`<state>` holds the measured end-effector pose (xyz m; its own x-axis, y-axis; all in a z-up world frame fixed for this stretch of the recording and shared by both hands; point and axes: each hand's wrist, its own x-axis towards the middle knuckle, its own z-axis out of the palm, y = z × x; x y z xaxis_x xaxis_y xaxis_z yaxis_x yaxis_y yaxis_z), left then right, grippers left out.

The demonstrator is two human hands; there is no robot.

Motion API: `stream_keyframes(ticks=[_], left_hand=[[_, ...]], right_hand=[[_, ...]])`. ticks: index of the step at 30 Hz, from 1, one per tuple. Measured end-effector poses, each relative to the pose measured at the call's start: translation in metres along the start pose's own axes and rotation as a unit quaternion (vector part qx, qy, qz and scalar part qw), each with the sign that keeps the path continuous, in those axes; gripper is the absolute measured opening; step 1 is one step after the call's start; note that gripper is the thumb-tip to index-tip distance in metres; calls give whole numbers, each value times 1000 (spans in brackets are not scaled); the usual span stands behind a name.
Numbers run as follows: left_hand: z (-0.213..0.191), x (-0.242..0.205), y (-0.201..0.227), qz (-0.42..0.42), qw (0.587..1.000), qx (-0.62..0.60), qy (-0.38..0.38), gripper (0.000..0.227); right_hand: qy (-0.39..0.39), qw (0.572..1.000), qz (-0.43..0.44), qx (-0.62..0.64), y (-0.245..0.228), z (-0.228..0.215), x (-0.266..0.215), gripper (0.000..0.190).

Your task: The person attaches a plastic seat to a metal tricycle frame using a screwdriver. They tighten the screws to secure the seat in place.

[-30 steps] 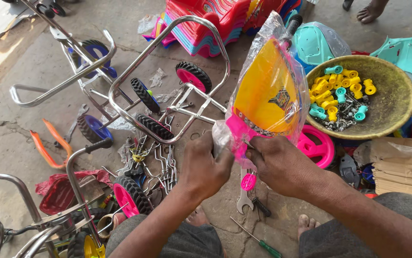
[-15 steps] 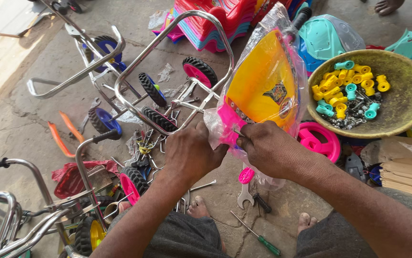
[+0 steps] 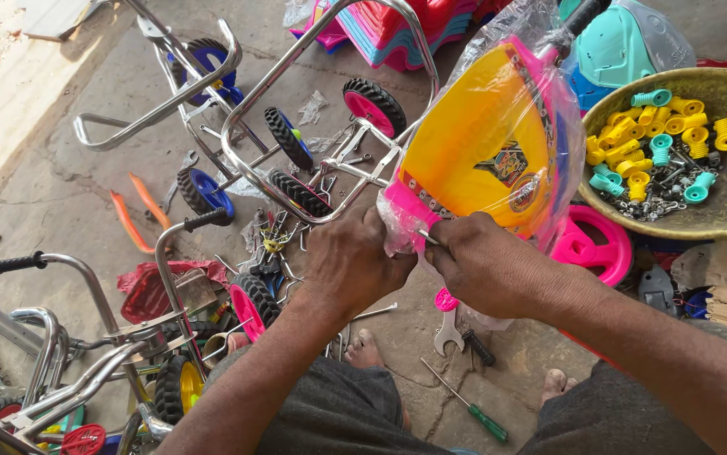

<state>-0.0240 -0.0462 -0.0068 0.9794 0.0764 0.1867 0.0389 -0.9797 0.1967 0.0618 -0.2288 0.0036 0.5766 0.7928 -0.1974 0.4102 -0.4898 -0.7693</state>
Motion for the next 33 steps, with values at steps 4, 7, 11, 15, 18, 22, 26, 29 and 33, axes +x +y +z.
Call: stream_keyframes(ticks=[4, 7, 11, 15, 18, 22, 26, 29, 33], left_hand=[[-2, 6, -1, 69, 997, 5, 41, 44], [-2, 10, -4, 51, 998, 21, 1, 43], [-2, 11, -9, 79, 996, 28, 20, 44], [-7, 19, -13, 30, 993, 51, -106, 45], [-5, 22, -16, 49, 995, 23, -89, 41], [2, 28, -25, 94, 993, 46, -59, 42], [6, 53, -43, 144, 989, 39, -16, 40], [8, 72, -59, 168, 985, 30, 32, 37], [15, 84, -67, 201, 973, 27, 106, 37]], right_hand=[[11, 1000, -22, -1, 4, -7, 8, 25], [-6, 1000, -7, 21, 9, -8, 14, 26], [0, 1000, -6, 26, 10, -8, 19, 27], [-14, 1000, 25, 5, 6, -7, 21, 31], [-26, 999, 37, 3, 6, -12, 21, 31], [-14, 999, 28, 11, 11, -12, 24, 31], [45, 992, 47, 108, 11, -10, 38, 32], [12, 974, 121, 194, 10, -18, 62, 30], [-3, 968, 120, 219, 13, -30, 78, 29]])
